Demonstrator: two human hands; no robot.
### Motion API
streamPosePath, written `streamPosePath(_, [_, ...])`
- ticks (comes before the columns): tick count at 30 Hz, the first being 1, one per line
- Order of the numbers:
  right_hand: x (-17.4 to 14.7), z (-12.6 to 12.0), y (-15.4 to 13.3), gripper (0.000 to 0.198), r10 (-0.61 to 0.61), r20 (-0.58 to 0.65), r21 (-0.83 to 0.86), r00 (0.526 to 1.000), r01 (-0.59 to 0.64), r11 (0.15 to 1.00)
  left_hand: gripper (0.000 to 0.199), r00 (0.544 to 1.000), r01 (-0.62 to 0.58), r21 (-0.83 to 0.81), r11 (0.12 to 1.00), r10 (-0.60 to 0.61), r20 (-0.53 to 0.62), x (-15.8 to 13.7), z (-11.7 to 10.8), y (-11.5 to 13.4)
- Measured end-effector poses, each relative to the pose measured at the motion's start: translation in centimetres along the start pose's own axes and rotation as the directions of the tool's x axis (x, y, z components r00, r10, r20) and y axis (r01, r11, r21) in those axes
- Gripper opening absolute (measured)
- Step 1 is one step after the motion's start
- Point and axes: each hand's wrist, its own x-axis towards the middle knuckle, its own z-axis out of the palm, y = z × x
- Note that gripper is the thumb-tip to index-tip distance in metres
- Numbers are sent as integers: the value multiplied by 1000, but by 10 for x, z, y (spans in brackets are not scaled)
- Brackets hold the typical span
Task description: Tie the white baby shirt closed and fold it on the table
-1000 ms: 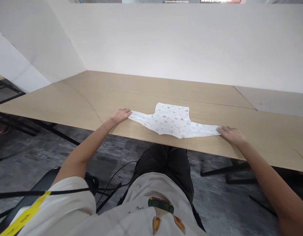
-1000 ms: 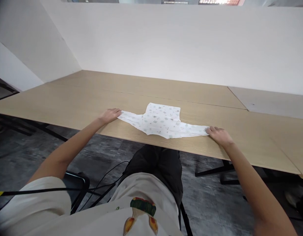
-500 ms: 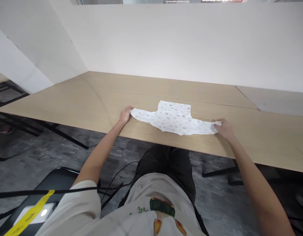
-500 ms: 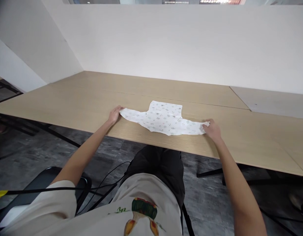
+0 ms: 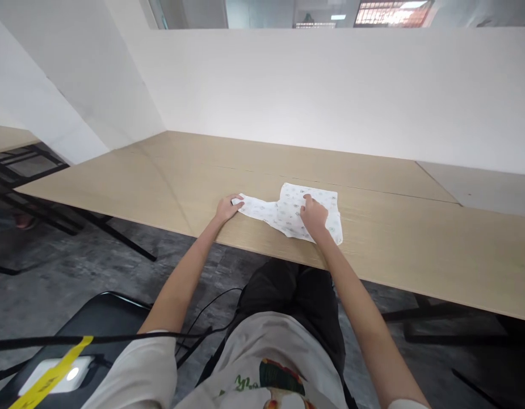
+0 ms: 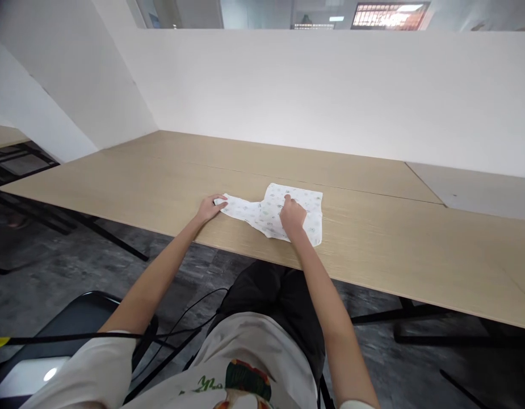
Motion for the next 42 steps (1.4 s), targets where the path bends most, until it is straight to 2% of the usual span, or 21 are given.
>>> streamPosePath(4, [-1, 13, -9, 38, 0, 51, -7, 999, 1, 1000, 30, 1000, -5, -1, 1000, 5, -1, 0, 1, -1])
streamPosePath(7, [-4, 11, -16, 36, 2, 54, 38, 999, -4, 999, 31, 1000, 3, 15, 1000, -3, 2, -1, -1, 1])
streamPosePath(9, [-20, 8, -26, 35, -43, 29, 110, 999, 39, 993, 32, 1000, 17, 36, 999, -17, 5, -2, -3, 3])
streamPosePath(12, [-77, 12, -47, 35, -191, -39, 290, 981, 194, 937, 32, 999, 47, 43, 998, -46, -7, -3, -4, 9])
streamPosePath(15, [-163, 38, -62, 31, -418, -77, 516, 905, 395, 760, 31, 988, 89, -11, 996, -89, -126, -3, 0, 26])
streamPosePath(16, [-190, 52, -64, 30, -456, -61, 573, 888, 405, 712, 32, 980, 80, -35, 996, -85, -181, -2, 2, 36])
streamPosePath(18, [-233, 82, -63, 29, -459, 31, 641, 888, 335, 691, 33, 963, 6, -71, 997, -25, -268, 0, 11, 64])
streamPosePath(20, [-258, 109, -59, 25, -498, 104, 689, 861, 299, 660, 34, 952, -117, -87, 989, 86, -295, 1, 24, 99])
streamPosePath(23, [-266, 129, -52, 21, -476, 134, 716, 869, 247, 653, 31, 922, -318, -96, 943, 285, -261, -2, 54, 152])
streamPosePath(26, [-263, 126, -50, 17, -459, 133, 679, 879, 256, 688, 30, 902, -428, -46, 903, 422, -92, -17, 90, 189])
streamPosePath(28, [-262, 120, -50, 16, -476, 155, 649, 866, 274, 710, 31, 874, -481, -2, 877, 479, 81, -31, 113, 200])
streamPosePath(30, [-262, 117, -50, 17, -473, 174, 637, 864, 268, 723, 31, 821, -539, 20, 842, 520, 237, -45, 131, 201])
streamPosePath(32, [-263, 117, -50, 17, -465, 178, 640, 867, 256, 724, 33, 765, -588, 16, 808, 550, 334, -56, 140, 197])
streamPosePath(35, [-264, 119, -52, 18, -461, 179, 656, 869, 244, 715, 37, 704, -629, -47, 776, 594, 389, -65, 136, 190])
streamPosePath(38, [-263, 111, -51, 17, -479, 180, 696, 859, 233, 679, 48, 653, -663, -118, 740, 648, 392, -64, 112, 178])
streamPosePath(40, [-257, 96, -41, 19, -483, 136, 740, 865, 235, 630, 45, 665, -668, -114, 736, 658, 354, -63, 88, 163])
streamPosePath(42, [-243, 72, -21, 24, -430, 49, 764, 902, 243, 598, 39, 700, -659, -80, 748, 649, 297, -62, 65, 142])
